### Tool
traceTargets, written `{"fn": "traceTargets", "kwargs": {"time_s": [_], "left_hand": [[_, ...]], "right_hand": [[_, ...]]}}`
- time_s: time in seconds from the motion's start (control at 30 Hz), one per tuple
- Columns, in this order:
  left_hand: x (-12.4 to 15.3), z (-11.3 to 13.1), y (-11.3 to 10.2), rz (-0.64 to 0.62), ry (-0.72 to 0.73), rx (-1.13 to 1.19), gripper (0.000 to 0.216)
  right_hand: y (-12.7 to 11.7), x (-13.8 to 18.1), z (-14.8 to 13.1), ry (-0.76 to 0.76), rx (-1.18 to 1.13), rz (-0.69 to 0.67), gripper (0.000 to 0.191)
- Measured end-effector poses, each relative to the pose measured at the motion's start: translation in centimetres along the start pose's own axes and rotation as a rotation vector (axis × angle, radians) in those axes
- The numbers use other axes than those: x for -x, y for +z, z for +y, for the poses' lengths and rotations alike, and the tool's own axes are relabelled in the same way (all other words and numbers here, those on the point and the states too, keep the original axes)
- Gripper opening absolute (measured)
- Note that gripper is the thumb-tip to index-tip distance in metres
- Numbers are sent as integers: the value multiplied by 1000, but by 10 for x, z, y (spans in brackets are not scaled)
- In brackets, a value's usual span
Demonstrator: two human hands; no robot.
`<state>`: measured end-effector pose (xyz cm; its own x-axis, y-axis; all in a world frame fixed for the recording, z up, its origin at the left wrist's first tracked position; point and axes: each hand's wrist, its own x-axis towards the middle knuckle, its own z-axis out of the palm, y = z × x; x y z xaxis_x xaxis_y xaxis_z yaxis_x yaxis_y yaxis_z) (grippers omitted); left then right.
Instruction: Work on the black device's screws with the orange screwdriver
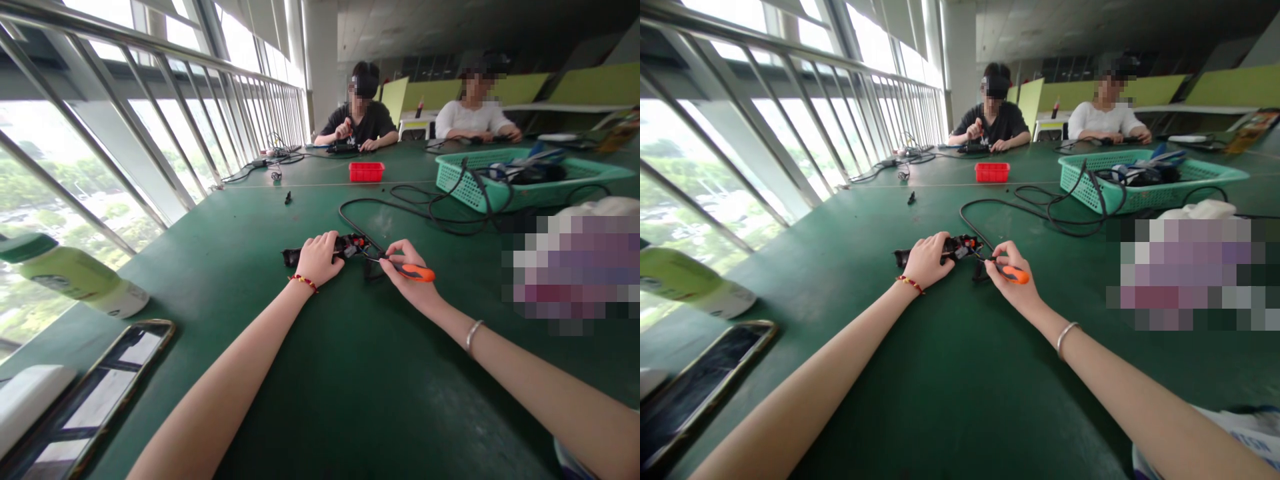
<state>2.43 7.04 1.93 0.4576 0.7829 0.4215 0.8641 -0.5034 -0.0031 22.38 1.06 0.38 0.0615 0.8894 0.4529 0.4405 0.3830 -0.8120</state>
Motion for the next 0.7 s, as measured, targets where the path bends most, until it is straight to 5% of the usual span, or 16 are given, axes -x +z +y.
{"fn": "traceTargets", "kwargs": {"time_s": [0.33, 0.7], "left_hand": [[0, -1, 2, 18, 2, -1, 43], [0, 0, 0, -10, -12, 8, 42]], "right_hand": [[0, -1, 0, -14, -57, -24, 15], [0, 4, -9, -57, 51, 142, 34]]}}
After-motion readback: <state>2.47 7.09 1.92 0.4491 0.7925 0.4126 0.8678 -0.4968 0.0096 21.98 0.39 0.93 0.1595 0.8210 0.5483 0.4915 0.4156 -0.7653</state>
